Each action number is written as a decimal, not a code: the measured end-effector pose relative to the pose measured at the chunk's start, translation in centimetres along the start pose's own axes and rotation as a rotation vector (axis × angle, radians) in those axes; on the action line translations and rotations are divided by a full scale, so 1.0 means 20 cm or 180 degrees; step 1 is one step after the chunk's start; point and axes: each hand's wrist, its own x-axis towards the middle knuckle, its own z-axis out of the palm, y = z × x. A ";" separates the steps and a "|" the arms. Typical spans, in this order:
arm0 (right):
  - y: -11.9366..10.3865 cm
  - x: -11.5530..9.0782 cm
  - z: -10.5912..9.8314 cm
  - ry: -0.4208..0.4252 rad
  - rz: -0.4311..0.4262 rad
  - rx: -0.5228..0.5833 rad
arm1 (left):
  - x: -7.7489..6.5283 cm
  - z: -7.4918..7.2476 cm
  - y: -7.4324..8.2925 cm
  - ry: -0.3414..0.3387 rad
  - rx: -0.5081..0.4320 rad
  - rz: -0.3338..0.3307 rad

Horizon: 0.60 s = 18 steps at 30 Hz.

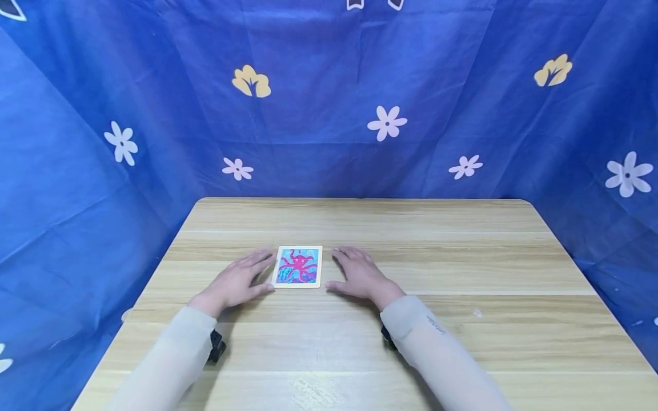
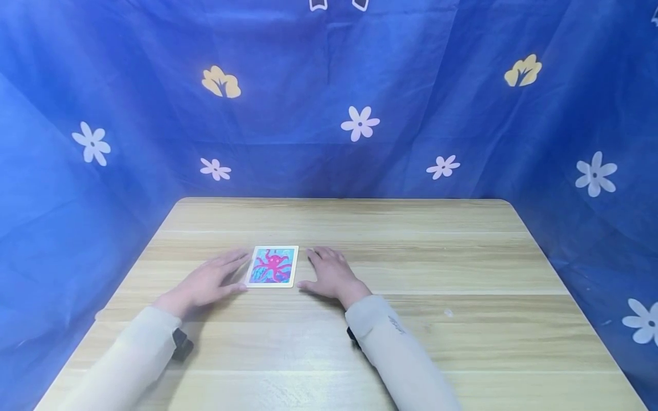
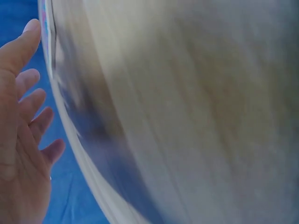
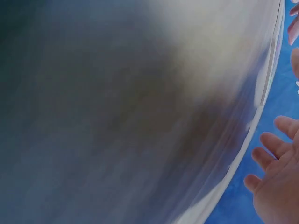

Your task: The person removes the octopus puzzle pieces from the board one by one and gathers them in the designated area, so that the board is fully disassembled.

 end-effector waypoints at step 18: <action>-0.10 0.07 0.02 -0.0283 -0.0146 -0.0216 | 0.02 0.02 -0.06 -0.0203 -0.0059 0.0068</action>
